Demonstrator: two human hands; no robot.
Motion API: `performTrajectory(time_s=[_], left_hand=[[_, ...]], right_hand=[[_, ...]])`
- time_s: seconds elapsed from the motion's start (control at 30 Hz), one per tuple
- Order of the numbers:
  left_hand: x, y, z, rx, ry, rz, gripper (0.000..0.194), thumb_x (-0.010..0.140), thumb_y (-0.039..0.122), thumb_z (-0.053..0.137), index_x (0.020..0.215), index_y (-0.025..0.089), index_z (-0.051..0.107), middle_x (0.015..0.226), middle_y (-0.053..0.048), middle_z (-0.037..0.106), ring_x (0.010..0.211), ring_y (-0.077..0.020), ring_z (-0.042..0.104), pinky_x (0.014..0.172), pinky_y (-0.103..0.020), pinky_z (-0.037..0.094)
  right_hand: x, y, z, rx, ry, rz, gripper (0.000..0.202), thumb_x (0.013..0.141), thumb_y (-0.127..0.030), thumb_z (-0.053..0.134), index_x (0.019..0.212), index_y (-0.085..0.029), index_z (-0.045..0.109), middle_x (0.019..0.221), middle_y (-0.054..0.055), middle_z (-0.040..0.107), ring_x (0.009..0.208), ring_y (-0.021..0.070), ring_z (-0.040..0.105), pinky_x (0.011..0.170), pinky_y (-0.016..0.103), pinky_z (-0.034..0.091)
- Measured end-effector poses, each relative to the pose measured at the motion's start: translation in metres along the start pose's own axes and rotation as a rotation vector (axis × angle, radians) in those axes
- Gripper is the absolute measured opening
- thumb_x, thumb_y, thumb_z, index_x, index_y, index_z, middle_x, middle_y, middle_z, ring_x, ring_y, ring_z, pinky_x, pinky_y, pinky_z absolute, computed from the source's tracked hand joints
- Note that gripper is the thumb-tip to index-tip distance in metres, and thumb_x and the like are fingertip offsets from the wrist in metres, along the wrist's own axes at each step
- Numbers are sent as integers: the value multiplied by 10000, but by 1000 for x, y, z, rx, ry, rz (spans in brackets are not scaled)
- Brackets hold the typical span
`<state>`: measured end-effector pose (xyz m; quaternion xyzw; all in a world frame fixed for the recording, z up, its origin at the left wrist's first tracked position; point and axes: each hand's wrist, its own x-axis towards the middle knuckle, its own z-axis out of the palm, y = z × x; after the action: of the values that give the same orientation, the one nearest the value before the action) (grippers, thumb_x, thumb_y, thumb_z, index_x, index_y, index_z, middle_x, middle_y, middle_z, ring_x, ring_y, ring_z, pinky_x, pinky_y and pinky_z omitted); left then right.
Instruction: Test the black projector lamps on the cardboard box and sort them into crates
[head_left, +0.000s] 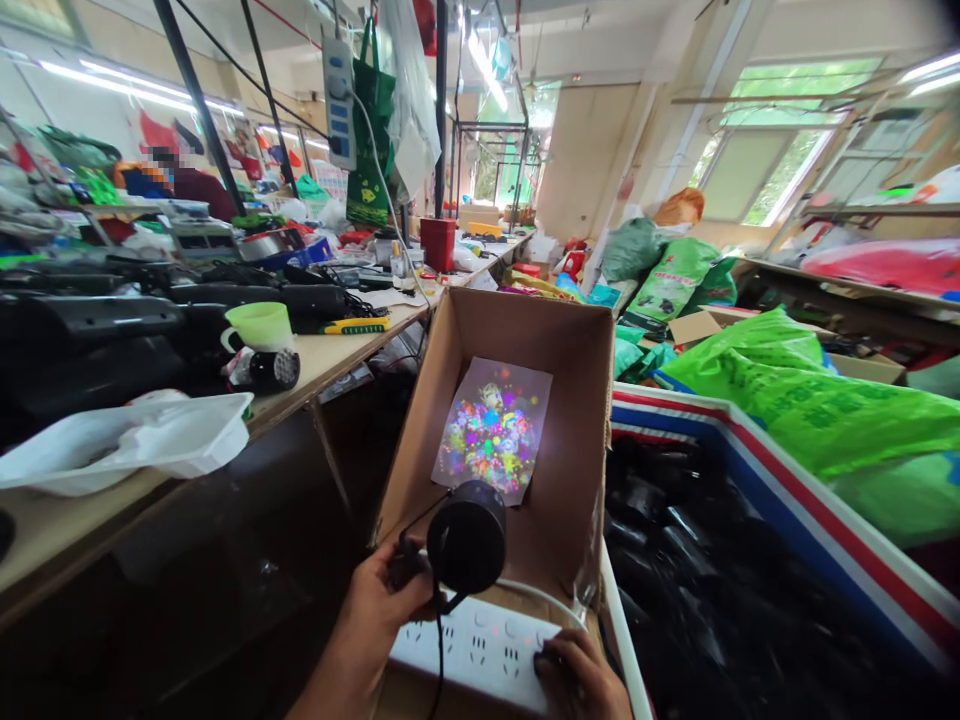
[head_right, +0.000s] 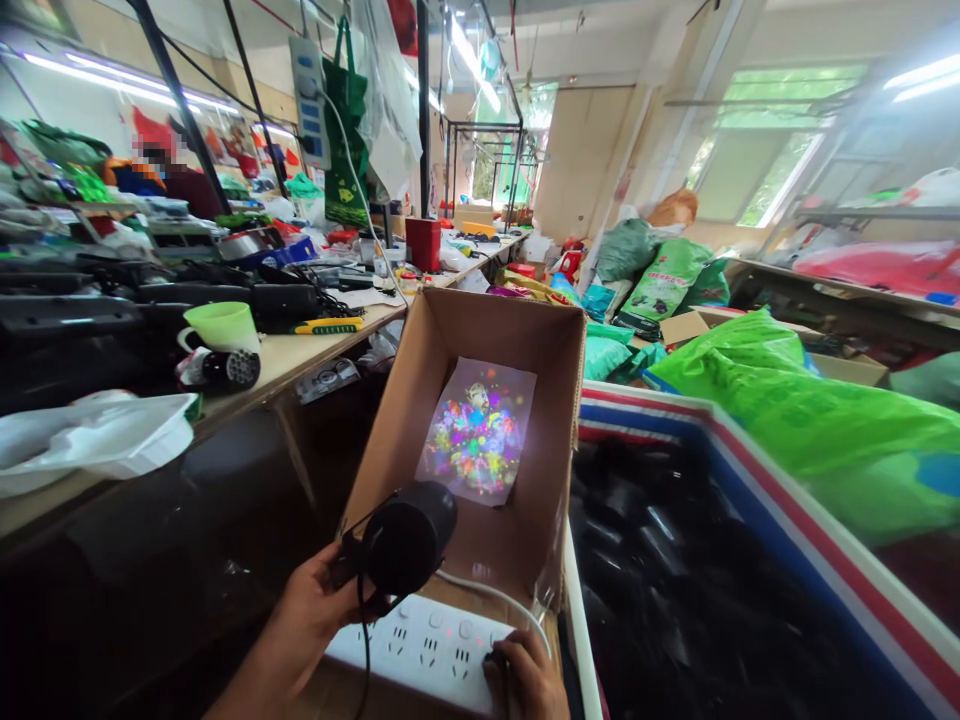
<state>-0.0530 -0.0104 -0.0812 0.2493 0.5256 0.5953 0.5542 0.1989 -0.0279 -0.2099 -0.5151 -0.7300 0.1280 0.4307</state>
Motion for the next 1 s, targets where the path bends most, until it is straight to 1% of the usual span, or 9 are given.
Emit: performTrajectory(time_s=[0.1, 0.27, 0.37, 0.5, 0.63, 0.77, 0.83, 0.93, 1.0], left_hand=[[-2, 1, 1, -9, -46, -12, 587, 481, 353, 878, 934, 124, 584, 687, -8, 634, 545, -167, 605, 455, -263, 519], [-5, 0, 0, -42, -181, -148, 548, 494, 341, 880, 883, 131, 555, 695, -29, 653, 533, -183, 635, 462, -256, 508], [-5, -3, -2, -55, -177, -156, 547, 509, 341, 872, 888, 135, 535, 689, -20, 645, 531, -181, 640, 461, -247, 501], [-3, -9, -4, 40, -118, -92, 570, 519, 384, 854, 911, 138, 521, 679, -13, 634, 531, -179, 626, 483, -288, 531], [0, -14, -5, 131, -99, -39, 538, 497, 361, 847, 861, 148, 513, 634, 8, 603, 536, -179, 604, 469, -290, 527], [-2, -13, -1, 201, -90, 9, 425, 537, 299, 808, 811, 167, 511, 590, 33, 570, 507, -154, 565, 459, -250, 479], [-5, -9, 1, 294, -97, 78, 349, 582, 256, 776, 816, 171, 532, 593, 34, 567, 535, -148, 558, 495, -236, 461], [-14, -3, 5, 535, -111, 207, 265, 659, 233, 725, 878, 177, 586, 636, 13, 604, 604, -167, 587, 566, -243, 466], [-21, -1, 7, 686, -142, 297, 258, 700, 227, 706, 937, 189, 612, 710, -14, 650, 661, -193, 619, 605, -259, 484]], right_hand=[[1, -1, -7, -30, -71, -8, 201, 846, -367, 580, 845, -210, 705, 857, 91, 683, 792, 218, 684, 684, 272, 576], [4, -5, -13, 11, -137, 33, 203, 862, -359, 557, 840, -220, 703, 914, 92, 690, 845, 224, 682, 720, 279, 578], [6, -9, -14, 41, -157, 55, 186, 867, -339, 550, 826, -222, 688, 926, 88, 689, 863, 221, 676, 737, 281, 569], [11, -16, -17, 124, -150, 127, 178, 851, -344, 566, 805, -212, 676, 917, 84, 697, 857, 226, 676, 738, 287, 567], [20, -29, -22, 295, -32, 337, 251, 833, -428, 572, 827, -189, 651, 933, 105, 708, 834, 235, 689, 687, 285, 583], [29, -51, -31, 431, 4, 553, 351, 822, -487, 574, 996, -185, 614, 1054, 118, 686, 973, 264, 651, 802, 345, 561], [32, -63, -35, 491, 10, 621, 415, 831, -507, 555, 1097, -189, 565, 1029, 109, 685, 887, 242, 665, 754, 339, 569], [36, -78, -39, 535, -24, 591, 551, 824, -589, 506, 1201, -187, 509, 966, 110, 681, 683, 192, 640, 617, 312, 560], [37, -84, -39, 551, -80, 523, 703, 796, -675, 455, 1286, -171, 457, 1021, 142, 660, 675, 200, 634, 578, 314, 545]])
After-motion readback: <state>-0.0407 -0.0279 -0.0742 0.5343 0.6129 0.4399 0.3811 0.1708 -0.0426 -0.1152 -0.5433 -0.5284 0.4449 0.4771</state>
